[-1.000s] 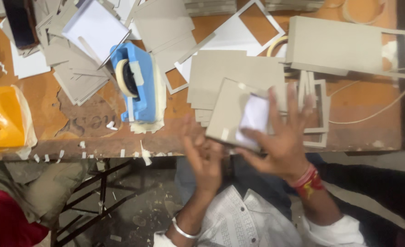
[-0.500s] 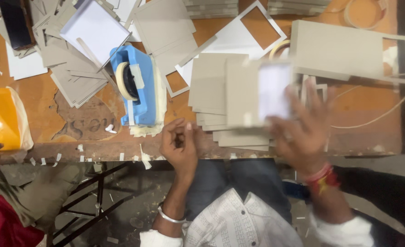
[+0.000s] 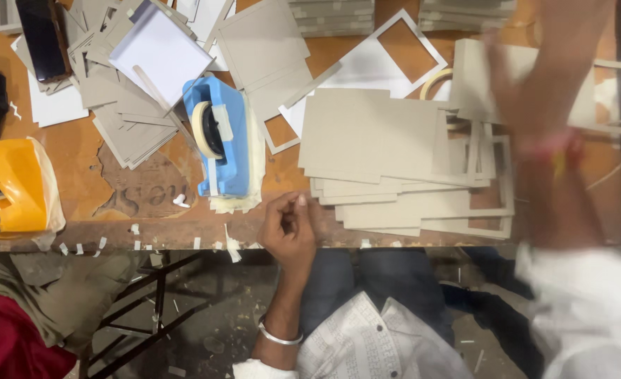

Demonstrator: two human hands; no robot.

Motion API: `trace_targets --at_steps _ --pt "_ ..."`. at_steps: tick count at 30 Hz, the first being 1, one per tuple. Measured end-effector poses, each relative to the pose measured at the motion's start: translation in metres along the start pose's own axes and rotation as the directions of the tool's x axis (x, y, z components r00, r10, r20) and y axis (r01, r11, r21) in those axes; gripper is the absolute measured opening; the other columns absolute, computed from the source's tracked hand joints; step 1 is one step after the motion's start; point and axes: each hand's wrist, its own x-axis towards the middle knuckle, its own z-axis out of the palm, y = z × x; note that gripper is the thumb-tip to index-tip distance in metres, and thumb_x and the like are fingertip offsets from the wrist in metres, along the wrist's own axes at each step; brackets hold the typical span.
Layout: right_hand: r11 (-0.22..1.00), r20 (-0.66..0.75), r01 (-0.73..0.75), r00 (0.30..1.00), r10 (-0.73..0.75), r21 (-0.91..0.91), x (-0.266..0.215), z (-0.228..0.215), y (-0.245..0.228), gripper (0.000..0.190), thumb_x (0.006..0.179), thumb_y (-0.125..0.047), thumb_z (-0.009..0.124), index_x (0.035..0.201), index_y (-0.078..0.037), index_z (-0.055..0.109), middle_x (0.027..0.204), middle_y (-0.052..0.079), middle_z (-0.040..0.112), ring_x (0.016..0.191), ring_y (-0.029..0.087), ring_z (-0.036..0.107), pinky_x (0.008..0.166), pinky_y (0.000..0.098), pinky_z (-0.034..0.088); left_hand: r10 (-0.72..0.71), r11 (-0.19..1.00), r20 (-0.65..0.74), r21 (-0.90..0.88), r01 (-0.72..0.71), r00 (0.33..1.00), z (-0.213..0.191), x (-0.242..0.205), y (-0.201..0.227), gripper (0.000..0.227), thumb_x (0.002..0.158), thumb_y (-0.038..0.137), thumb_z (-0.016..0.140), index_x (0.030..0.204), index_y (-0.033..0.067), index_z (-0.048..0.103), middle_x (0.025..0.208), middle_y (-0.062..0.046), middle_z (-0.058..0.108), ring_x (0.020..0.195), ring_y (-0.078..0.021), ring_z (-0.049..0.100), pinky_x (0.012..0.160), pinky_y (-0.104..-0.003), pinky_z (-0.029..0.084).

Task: The person assembles small photo frames by placing white inserts into beige cardboard frames and securing them with adhesive tape. They repeatedly pick up frames, align inserts, apply tape, and stack completed units on the table.

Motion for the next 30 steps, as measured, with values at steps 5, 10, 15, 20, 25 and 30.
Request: trace_targets --at_steps 5,10,15,20,25,30 --pt "0.985 0.370 0.163 0.912 -0.174 0.060 -0.093 -0.028 -0.069 0.049 0.090 -0.038 0.077 0.129 -0.010 0.069 0.133 0.014 0.069 0.136 0.033 0.059 0.121 0.0659 0.021 0.009 0.998 0.050 0.056 -0.012 0.999 0.001 -0.002 0.000 0.010 0.096 0.008 0.074 0.102 0.0008 0.071 0.074 -0.001 0.065 0.059 -0.0053 0.050 0.052 -0.021 0.036" --pt "0.985 0.287 0.172 0.943 -0.168 0.011 -0.109 -0.045 -0.101 0.024 0.097 -0.016 0.073 0.122 -0.016 0.075 0.131 0.005 0.074 0.131 0.024 0.066 0.124 0.0571 0.034 0.024 0.999 0.077 0.039 -0.027 0.997 0.001 0.002 0.004 0.009 0.097 0.008 0.074 0.102 0.0012 0.071 0.078 0.000 0.068 0.063 -0.0048 0.053 0.053 -0.021 0.037" --pt "0.995 0.236 0.095 0.967 -0.097 0.017 -0.111 -0.057 -0.096 0.025 0.096 -0.018 0.078 0.119 -0.009 0.079 0.125 0.009 0.076 0.123 0.025 0.069 0.117 0.0505 0.045 -0.041 0.999 0.101 0.023 0.039 0.994 0.001 -0.002 0.003 0.011 0.096 0.009 0.075 0.102 0.0006 0.072 0.077 0.000 0.068 0.062 -0.0048 0.050 0.053 -0.021 0.036" --pt "0.992 0.186 0.127 0.975 -0.121 -0.018 -0.111 -0.059 -0.092 0.008 0.095 -0.010 0.078 0.103 -0.013 0.080 0.110 0.004 0.079 0.116 0.022 0.072 0.111 0.0473 0.051 -0.043 0.999 0.094 -0.025 0.045 0.995 0.000 -0.004 -0.005 0.011 0.096 0.009 0.075 0.103 0.0011 0.073 0.079 0.000 0.070 0.065 -0.0035 0.054 0.055 -0.020 0.037" --pt "0.989 0.025 0.135 0.990 -0.136 0.058 -0.112 -0.065 -0.088 0.002 0.100 -0.012 0.077 0.101 -0.010 0.078 0.102 0.006 0.079 0.105 0.025 0.075 0.095 0.0431 0.060 -0.054 0.998 0.098 0.019 0.053 0.994 -0.002 -0.002 0.007 0.013 0.095 0.008 0.077 0.106 0.0008 0.074 0.077 -0.002 0.069 0.063 -0.0054 0.053 0.055 -0.021 0.038" --pt "0.943 -0.042 0.254 0.967 -0.250 0.215 -0.122 -0.065 -0.124 0.012 0.094 -0.022 0.078 0.093 -0.010 0.078 0.081 0.004 0.076 0.071 0.017 0.073 0.061 0.0296 0.052 -0.129 0.751 0.245 -0.608 0.257 0.961 -0.004 -0.009 0.034 0.048 0.098 0.015 0.065 0.142 0.0051 0.047 0.099 -0.005 0.076 0.088 -0.0093 0.073 0.070 -0.023 0.058"
